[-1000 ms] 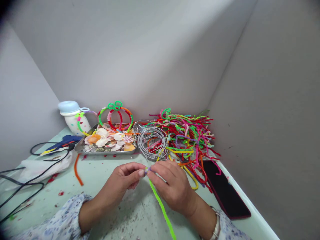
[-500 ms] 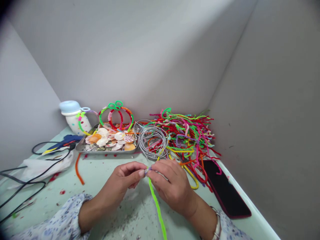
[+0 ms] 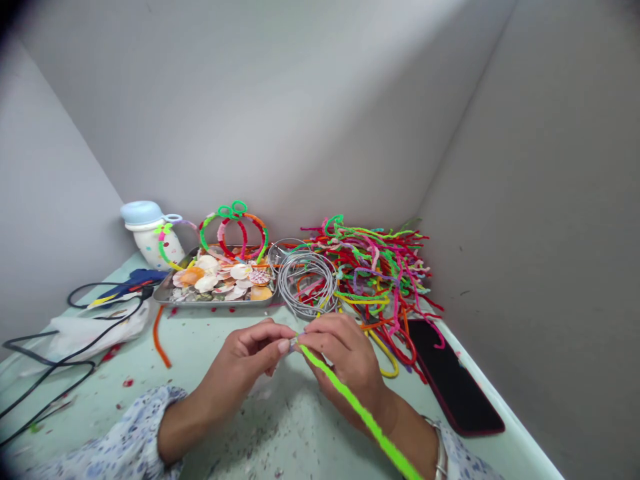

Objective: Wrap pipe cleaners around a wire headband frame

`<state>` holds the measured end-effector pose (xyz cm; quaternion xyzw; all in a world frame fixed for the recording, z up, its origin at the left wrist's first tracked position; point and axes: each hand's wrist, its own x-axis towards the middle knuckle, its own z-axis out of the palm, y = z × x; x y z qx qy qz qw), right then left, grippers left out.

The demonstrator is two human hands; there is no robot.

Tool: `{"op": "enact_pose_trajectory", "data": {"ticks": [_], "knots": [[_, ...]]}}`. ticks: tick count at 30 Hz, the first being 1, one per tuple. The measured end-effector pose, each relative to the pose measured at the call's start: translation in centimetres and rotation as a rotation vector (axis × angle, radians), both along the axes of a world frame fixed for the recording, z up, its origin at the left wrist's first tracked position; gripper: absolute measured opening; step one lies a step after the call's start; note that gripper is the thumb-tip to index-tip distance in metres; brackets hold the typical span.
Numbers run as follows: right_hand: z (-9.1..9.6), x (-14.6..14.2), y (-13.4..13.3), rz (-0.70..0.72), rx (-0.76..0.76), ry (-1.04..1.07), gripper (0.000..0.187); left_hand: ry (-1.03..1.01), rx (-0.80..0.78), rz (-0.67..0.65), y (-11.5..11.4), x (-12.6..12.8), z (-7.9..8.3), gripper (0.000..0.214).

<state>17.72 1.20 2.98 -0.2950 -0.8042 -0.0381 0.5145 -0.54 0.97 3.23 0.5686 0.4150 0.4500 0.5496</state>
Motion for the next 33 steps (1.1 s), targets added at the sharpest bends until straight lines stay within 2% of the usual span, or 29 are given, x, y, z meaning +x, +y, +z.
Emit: {"op": "enact_pose_trajectory", "data": {"ticks": [8,11,15,22,26,33], "knots": [[0.1,-0.3,-0.1,-0.012,-0.295,0.085,0.003,0.144,0.138,0.023,-0.3,-0.2,0.3,0.020],[0.8,-0.4,-0.2,-0.020,-0.410,0.102,0.006,0.165,0.172,0.028,-0.3,-0.2,0.3,0.019],[1.9,-0.4,-0.4,0.004,-0.643,0.156,0.012,0.181,0.209,0.026,-0.6,-0.2,0.2,0.018],[2.1,-0.2,-0.2,0.073,-0.942,0.233,0.012,0.114,0.136,-0.035,-1.0,0.1,0.6,0.016],[2.2,0.1,-0.2,0.106,-1.020,0.248,0.016,0.081,0.103,-0.035,-1.0,0.3,0.7,0.015],[2.6,0.3,-0.4,0.179,-1.057,0.235,0.023,0.128,0.137,-0.015,-1.3,0.2,0.9,0.013]]}}
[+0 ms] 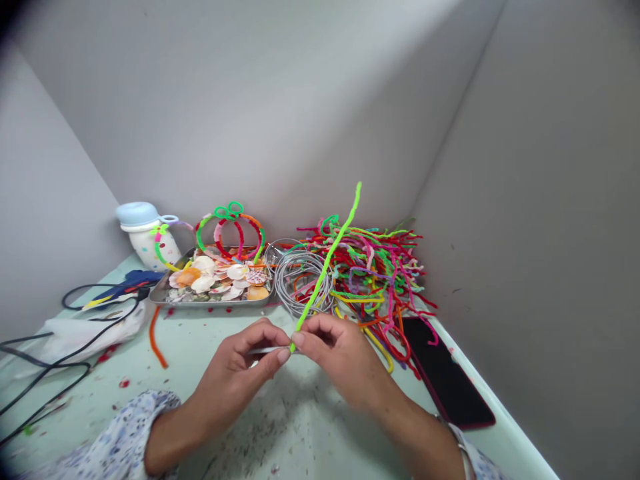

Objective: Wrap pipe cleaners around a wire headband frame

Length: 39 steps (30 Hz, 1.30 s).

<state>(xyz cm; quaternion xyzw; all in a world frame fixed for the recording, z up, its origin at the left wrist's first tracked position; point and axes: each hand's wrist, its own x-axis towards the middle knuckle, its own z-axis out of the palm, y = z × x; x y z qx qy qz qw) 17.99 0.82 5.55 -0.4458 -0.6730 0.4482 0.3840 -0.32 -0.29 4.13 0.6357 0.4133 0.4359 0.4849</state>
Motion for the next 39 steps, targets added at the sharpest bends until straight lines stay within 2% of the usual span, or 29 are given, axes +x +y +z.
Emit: {"op": "enact_pose_trajectory", "data": {"ticks": [7,14,21,29,36,39], "knots": [[0.1,-0.2,-0.3,0.008,-0.026,0.033,0.025,0.062,0.072,-0.012,-0.1,-0.1,0.0,0.013],[0.1,-0.4,-0.2,0.028,-0.122,0.089,0.025,0.158,0.249,-0.027,-0.4,-0.4,0.0,0.012],[0.2,-0.4,-0.2,0.066,-0.136,0.125,0.025,0.198,0.366,-0.059,-0.1,-0.7,-0.1,0.008],[0.1,-0.3,-0.3,0.053,-0.022,0.071,0.026,0.191,0.266,-0.046,0.0,-0.7,0.5,0.008],[-0.4,-0.6,-0.7,0.001,0.053,0.086,0.028,0.067,0.019,-0.033,0.1,-0.2,1.0,0.011],[-0.5,-0.7,-0.7,0.002,0.040,0.108,0.027,0.023,-0.008,-0.038,0.1,-0.1,1.1,0.010]]}}
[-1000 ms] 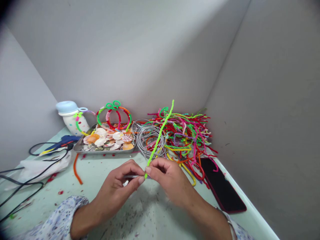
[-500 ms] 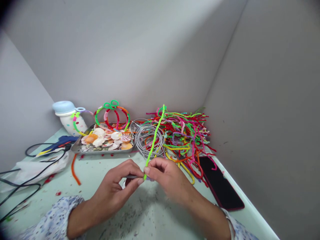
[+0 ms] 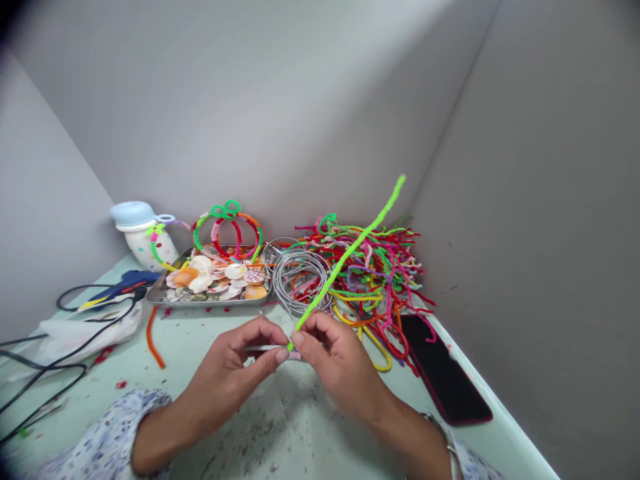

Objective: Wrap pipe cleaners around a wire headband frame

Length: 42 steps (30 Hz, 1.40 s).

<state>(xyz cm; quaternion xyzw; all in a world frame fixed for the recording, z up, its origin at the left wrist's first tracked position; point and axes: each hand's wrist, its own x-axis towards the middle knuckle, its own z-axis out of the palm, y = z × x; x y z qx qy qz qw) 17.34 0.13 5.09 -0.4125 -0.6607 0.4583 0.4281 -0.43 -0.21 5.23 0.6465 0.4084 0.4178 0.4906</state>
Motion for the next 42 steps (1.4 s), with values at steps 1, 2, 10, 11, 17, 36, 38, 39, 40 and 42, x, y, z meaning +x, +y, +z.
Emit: {"op": "enact_pose_trajectory", "data": {"ticks": [1,2,10,11,17,36,38,39,40,42], "knots": [[0.03,-0.01,0.01,0.003,-0.006,0.003,0.027,0.006,0.018,0.003,-0.02,-0.01,0.02,0.009],[0.07,-0.02,0.02,0.005,-0.010,0.003,0.027,0.021,0.049,0.009,-0.05,-0.04,0.02,0.008],[0.33,-0.12,-0.08,0.029,-0.016,0.003,0.030,0.189,0.338,0.009,-0.16,-0.47,-0.06,0.006],[0.29,-0.11,-0.06,0.033,-0.016,0.002,0.029,0.198,0.360,0.010,-0.14,-0.49,-0.07,0.006],[0.13,0.11,0.20,0.057,-0.020,-0.034,0.023,0.208,0.441,0.030,-0.17,-0.52,-0.26,0.006],[-0.55,-0.01,0.04,-0.041,0.049,-0.003,0.017,0.144,0.174,0.044,-0.20,-0.12,0.47,0.011],[-0.36,0.02,-0.08,-0.031,0.055,0.002,0.018,0.172,0.224,0.049,-0.34,-0.17,0.54,0.012],[-0.22,0.02,-0.13,-0.028,0.055,0.002,0.019,0.190,0.252,0.049,-0.42,-0.19,0.57,0.012],[-0.08,0.03,-0.17,-0.028,0.052,-0.002,0.020,0.208,0.279,0.049,-0.48,-0.22,0.58,0.012],[0.20,0.03,-0.21,-0.032,0.034,-0.015,0.022,0.224,0.331,0.049,-0.59,-0.25,0.52,0.013]]}}
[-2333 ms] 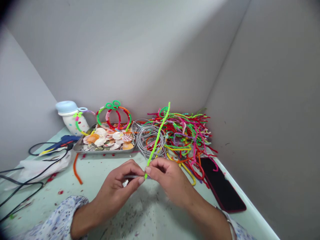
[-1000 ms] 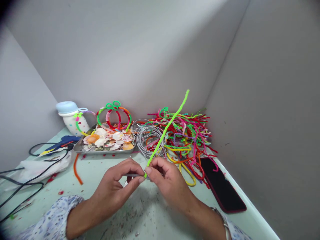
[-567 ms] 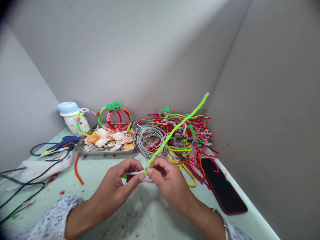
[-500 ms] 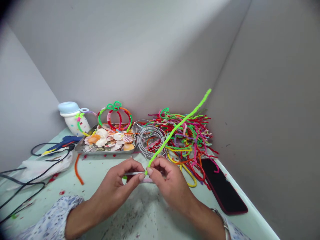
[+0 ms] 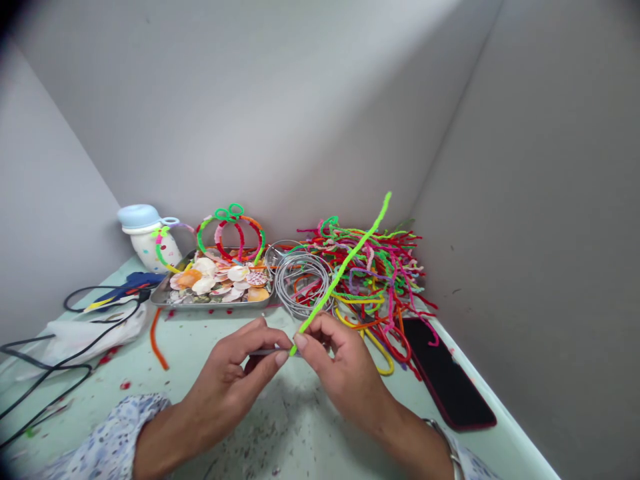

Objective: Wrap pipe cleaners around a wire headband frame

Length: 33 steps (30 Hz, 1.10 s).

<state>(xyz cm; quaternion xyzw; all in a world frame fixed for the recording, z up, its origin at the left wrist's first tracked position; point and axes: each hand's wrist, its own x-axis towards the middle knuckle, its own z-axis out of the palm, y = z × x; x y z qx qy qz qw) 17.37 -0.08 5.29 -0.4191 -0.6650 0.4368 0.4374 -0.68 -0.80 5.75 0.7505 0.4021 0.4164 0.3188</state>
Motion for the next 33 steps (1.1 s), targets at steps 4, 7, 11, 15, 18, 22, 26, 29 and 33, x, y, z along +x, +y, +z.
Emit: {"op": "enact_pose_trajectory", "data": {"ticks": [4,7,11,15,18,22,26,29,33], "knots": [[0.3,-0.1,0.0,0.019,-0.068,0.020,0.025,0.017,0.088,-0.013,-0.1,-0.1,-0.3,0.013],[0.3,-0.1,0.1,0.039,-0.112,0.053,0.025,0.026,0.143,-0.039,-0.1,-0.3,-0.6,0.014],[0.2,0.0,0.1,0.066,-0.157,0.076,0.024,0.041,0.195,-0.065,-0.1,-0.5,-0.9,0.016],[0.2,0.0,0.3,0.107,-0.248,0.135,0.024,0.092,0.255,-0.070,-0.1,-0.5,-1.2,0.016],[0.5,-0.1,0.4,0.119,-0.326,0.167,0.027,0.107,0.294,-0.084,-0.1,-0.5,-1.3,0.016],[0.8,-0.1,0.4,0.132,-0.357,0.166,0.031,0.090,0.281,-0.101,-0.2,-0.6,-1.2,0.017],[0.8,-0.1,0.4,0.131,-0.304,0.152,0.031,0.071,0.111,-0.091,-0.1,-0.6,-0.8,0.013],[0.5,-0.2,0.3,0.117,-0.279,0.147,0.030,0.040,0.012,-0.081,0.0,-0.4,-0.5,0.007],[0.3,-0.2,0.3,0.109,-0.222,0.102,0.026,-0.004,-0.040,-0.050,0.2,-0.2,-0.1,0.007]]}}
